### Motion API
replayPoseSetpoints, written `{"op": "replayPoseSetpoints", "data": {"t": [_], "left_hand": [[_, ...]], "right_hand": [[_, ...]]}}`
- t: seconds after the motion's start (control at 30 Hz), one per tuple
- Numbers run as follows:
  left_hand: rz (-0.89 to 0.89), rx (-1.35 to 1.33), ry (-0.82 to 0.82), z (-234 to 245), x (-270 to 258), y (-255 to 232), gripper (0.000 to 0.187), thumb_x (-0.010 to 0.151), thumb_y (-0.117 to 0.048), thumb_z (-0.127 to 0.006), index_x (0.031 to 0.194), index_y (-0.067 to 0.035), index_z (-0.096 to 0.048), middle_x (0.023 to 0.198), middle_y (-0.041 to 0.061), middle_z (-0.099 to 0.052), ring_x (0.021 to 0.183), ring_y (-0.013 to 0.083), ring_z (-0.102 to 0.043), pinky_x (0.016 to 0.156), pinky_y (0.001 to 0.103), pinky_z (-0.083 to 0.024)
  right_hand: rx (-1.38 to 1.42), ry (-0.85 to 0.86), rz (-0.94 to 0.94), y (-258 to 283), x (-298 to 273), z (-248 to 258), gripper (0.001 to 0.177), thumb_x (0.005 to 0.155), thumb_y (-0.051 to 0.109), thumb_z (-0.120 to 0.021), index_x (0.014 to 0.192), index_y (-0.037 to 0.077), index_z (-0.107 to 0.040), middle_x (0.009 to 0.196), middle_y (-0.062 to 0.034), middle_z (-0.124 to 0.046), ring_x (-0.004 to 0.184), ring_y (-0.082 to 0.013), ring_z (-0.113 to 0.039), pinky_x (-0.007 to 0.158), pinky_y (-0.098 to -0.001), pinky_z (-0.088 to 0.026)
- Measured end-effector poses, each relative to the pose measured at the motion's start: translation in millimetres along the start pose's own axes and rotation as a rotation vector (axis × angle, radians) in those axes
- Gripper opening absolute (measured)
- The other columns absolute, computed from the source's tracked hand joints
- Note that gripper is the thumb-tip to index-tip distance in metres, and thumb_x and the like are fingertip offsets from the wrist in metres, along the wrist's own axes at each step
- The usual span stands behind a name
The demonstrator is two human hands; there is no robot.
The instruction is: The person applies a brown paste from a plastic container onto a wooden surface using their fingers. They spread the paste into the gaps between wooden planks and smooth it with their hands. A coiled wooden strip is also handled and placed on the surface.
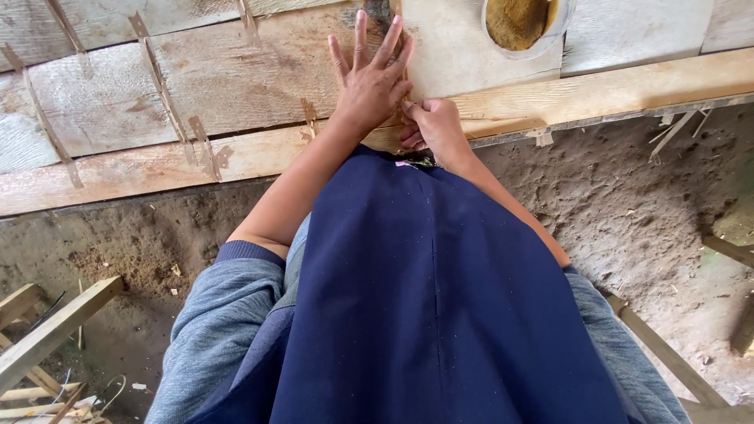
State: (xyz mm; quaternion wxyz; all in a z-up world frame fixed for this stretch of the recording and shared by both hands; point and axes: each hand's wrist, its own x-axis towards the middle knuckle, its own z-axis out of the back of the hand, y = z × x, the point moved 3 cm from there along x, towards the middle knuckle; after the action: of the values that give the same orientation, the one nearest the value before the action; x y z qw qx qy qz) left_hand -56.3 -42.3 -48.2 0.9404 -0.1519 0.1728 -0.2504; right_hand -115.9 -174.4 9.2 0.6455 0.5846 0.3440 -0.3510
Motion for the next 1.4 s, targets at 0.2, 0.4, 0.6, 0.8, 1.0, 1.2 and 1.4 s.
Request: {"op": "replayPoseSetpoints", "data": {"t": [0.2, 0.4, 0.6, 0.8, 1.0, 1.2, 1.4], "left_hand": [[0.019, 0.006, 0.179, 14.3, -0.9, -3.9, 0.083, 0.106, -0.060, -0.059, 0.171, -0.028, -0.019, 0.168, -0.006, 0.013, 0.139, 0.0402, 0.032, 0.108, 0.082, 0.014], [0.011, 0.018, 0.186, 20.6, -0.7, -5.0, 0.095, 0.098, -0.063, -0.069, 0.171, -0.027, -0.020, 0.168, -0.004, 0.013, 0.140, 0.0410, 0.030, 0.109, 0.083, 0.011], [0.010, -0.015, 0.263, 22.2, -4.9, -6.1, 0.102, 0.096, -0.062, -0.066, 0.173, -0.026, -0.009, 0.168, -0.002, 0.019, 0.138, 0.0399, 0.035, 0.109, 0.079, 0.017], [0.053, 0.034, 0.247, 19.2, -2.4, -1.8, 0.124, 0.095, -0.080, -0.069, 0.171, -0.015, 0.005, 0.168, 0.005, 0.024, 0.146, 0.0367, 0.031, 0.113, 0.074, 0.018], [0.151, -0.001, 0.171, 14.7, -0.7, -4.1, 0.137, 0.088, -0.073, -0.084, 0.167, 0.002, 0.000, 0.170, 0.018, 0.015, 0.155, 0.0333, 0.018, 0.122, 0.068, 0.010], [0.122, 0.021, 0.216, 23.7, -0.9, -1.5, 0.137, 0.091, -0.072, -0.086, 0.167, -0.003, 0.005, 0.172, 0.016, 0.014, 0.156, 0.0339, 0.018, 0.124, 0.067, 0.007], [0.105, 0.030, 0.263, 30.1, -0.4, -3.6, 0.130, 0.093, -0.073, -0.083, 0.170, -0.014, 0.004, 0.170, 0.013, 0.017, 0.154, 0.0373, 0.020, 0.122, 0.071, 0.005]], "right_hand": [[-0.122, 0.018, -0.017, -4.7, 7.6, 3.9, 0.030, 0.098, 0.031, -0.063, 0.082, 0.007, -0.067, 0.067, -0.0125, -0.071, 0.050, -0.0193, -0.067, 0.046, -0.0257, -0.047], [-0.379, 0.001, 0.044, -6.1, 19.2, 12.2, 0.038, 0.097, 0.032, -0.066, 0.068, 0.007, -0.066, 0.051, -0.0091, -0.059, 0.040, -0.0147, -0.052, 0.042, -0.0255, -0.042], [-0.777, 0.034, -0.016, 8.0, -1.4, 13.3, 0.046, 0.098, 0.044, -0.074, 0.067, 0.012, -0.066, 0.056, -0.0018, -0.061, 0.046, -0.0113, -0.051, 0.054, -0.0251, -0.041], [-0.798, -0.371, 0.727, 10.0, 33.1, 21.5, 0.036, 0.098, 0.043, -0.075, 0.087, 0.013, -0.058, 0.071, 0.0023, -0.055, 0.057, -0.0095, -0.046, 0.047, -0.0219, -0.042], [-0.952, -0.752, 1.123, 23.4, 90.3, 9.3, 0.048, 0.102, 0.048, -0.063, 0.131, 0.010, -0.058, 0.148, -0.0149, -0.036, 0.139, -0.0325, -0.030, 0.117, -0.0500, -0.039], [-0.857, -0.732, 1.147, 46.7, 114.5, 10.7, 0.074, 0.103, 0.073, -0.035, 0.129, 0.008, -0.060, 0.157, -0.0157, -0.033, 0.152, -0.0323, -0.017, 0.127, -0.0530, -0.020], [-0.795, -0.723, 1.195, 73.3, 110.1, 12.5, 0.068, 0.099, 0.076, -0.041, 0.111, 0.010, -0.054, 0.121, -0.0156, -0.052, 0.130, -0.0365, -0.047, 0.117, -0.0587, -0.014]]}}
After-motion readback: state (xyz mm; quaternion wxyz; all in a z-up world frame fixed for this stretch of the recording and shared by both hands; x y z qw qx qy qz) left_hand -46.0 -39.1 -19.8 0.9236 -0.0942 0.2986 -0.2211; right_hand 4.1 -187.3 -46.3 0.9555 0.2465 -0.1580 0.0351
